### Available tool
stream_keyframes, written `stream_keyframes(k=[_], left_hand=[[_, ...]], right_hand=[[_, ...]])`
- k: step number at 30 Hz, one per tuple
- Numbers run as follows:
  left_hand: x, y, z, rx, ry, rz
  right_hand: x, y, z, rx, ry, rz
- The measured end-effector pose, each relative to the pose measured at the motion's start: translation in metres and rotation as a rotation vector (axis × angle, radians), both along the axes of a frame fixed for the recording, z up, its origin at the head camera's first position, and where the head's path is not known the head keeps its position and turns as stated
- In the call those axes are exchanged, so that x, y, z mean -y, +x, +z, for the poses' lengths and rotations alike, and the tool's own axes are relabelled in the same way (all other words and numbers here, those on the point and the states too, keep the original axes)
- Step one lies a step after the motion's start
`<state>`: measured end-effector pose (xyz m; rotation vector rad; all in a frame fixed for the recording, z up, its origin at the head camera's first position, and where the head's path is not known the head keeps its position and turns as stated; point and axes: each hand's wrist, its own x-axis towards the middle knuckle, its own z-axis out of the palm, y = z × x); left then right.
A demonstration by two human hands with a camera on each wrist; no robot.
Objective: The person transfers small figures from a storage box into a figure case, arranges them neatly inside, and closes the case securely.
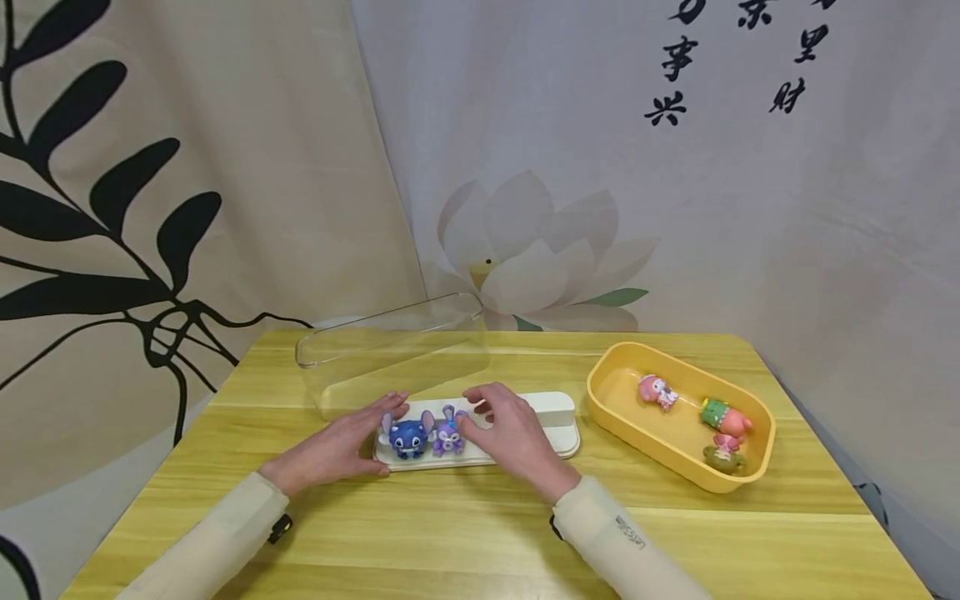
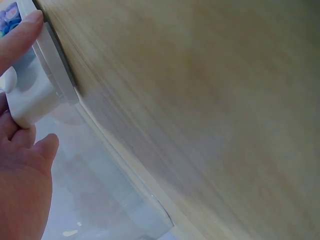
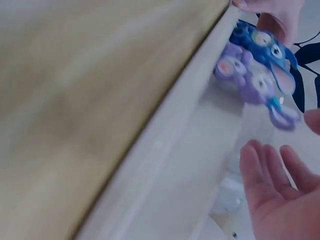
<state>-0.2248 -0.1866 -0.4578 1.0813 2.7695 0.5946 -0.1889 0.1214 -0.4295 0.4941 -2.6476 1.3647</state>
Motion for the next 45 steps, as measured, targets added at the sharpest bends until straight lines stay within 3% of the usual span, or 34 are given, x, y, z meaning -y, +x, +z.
stream_keyframes(k=[7, 15, 26, 45], left_hand=[[0.000, 0.001, 0.001, -0.010, -0.012, 0.001], [0.000, 0.001, 0.002, -0.020, -0.044, 0.002], [0.000, 0.003, 0.005, -0.027, -0.039, -0.004], [-0.002, 0.002, 0.004, -0.025, -0.045, -0.002]], right_hand=[[-0.034, 0.009, 0.021, -0.106, 0.181, -0.017], [-0.081, 0.018, 0.035, -0.193, 0.226, -0.075], [-0.142, 0.032, 0.050, -0.190, 0.278, -0.172], [-0.234, 0.043, 0.031, -0.102, 0.434, -0.194]])
